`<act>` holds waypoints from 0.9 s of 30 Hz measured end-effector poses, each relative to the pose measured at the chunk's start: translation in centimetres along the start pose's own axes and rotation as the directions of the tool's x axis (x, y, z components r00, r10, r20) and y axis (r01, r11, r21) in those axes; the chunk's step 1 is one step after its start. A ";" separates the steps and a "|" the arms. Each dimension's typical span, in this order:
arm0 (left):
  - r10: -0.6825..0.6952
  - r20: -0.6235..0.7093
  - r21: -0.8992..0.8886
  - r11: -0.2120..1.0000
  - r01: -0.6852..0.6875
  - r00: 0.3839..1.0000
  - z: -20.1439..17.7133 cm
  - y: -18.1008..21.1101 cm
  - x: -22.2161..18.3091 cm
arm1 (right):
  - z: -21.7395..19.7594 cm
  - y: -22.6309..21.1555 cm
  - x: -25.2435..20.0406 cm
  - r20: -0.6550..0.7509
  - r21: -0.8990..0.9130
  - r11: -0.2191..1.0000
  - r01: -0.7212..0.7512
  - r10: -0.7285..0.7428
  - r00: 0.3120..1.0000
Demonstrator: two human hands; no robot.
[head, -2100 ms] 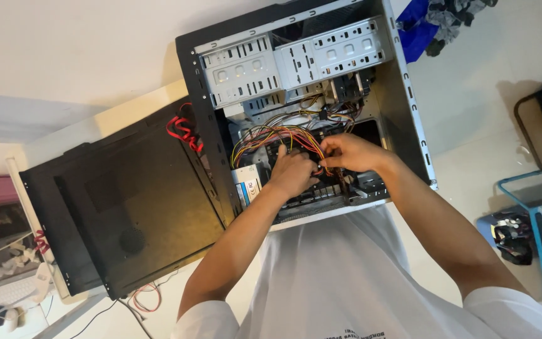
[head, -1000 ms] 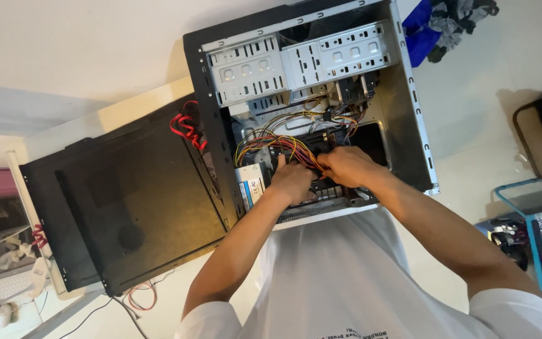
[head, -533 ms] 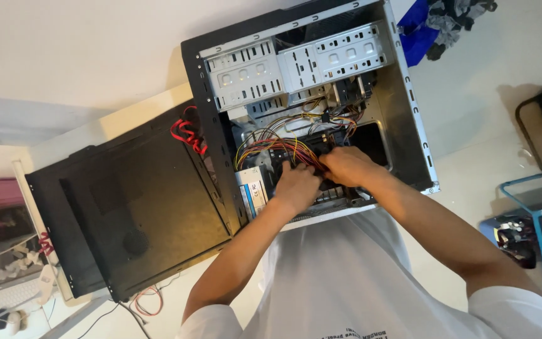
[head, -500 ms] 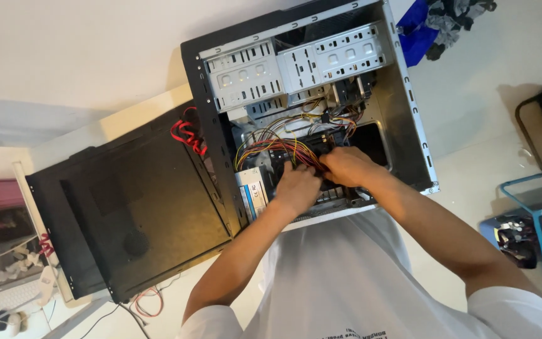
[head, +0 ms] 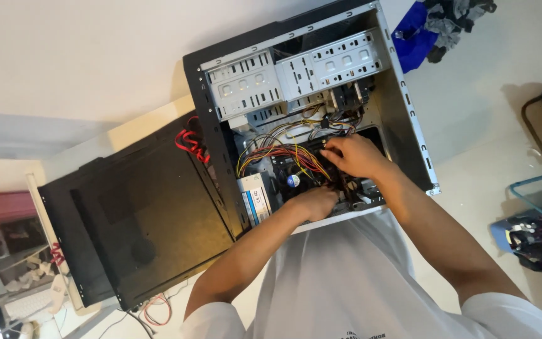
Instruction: Organizing internal cables and securing components inside a desktop computer case.
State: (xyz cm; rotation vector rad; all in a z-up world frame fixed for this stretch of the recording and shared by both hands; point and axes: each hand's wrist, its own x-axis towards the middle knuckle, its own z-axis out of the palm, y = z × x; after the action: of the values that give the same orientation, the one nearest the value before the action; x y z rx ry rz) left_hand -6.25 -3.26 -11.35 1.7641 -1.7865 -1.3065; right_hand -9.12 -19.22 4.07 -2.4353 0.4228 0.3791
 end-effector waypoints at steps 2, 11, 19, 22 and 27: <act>-0.006 0.029 -0.041 0.999 0.007 1.000 -4.0 3.1 -2.5 | 0.1 0.2 0.2 -0.010 0.019 1.000 0.006 -0.006 1.000; -0.087 0.110 -0.064 0.994 0.094 0.990 -7.8 8.4 -6.3 | -0.2 0.2 -0.1 -0.031 0.070 0.997 0.027 -0.024 0.999; -0.142 0.074 -0.087 0.985 0.149 0.987 -7.1 7.0 -6.9 | -0.8 -1.1 -1.4 -0.014 0.068 0.997 0.043 -0.042 0.999; -0.209 0.050 -0.057 0.976 0.212 0.977 -8.6 7.8 -8.4 | -1.6 -2.2 -2.7 0.075 -0.119 0.989 0.086 -0.077 0.994; -0.275 -0.076 0.014 0.961 0.276 0.959 -10.0 8.4 -9.3 | -0.5 -1.2 -2.8 0.201 -0.501 0.865 -0.006 0.124 0.972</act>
State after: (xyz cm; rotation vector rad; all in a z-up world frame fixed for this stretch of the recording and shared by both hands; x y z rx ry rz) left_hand -2.11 -0.08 3.81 2.1065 -1.5653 -1.3044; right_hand -11.07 -18.07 6.11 -2.8324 0.3359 0.8848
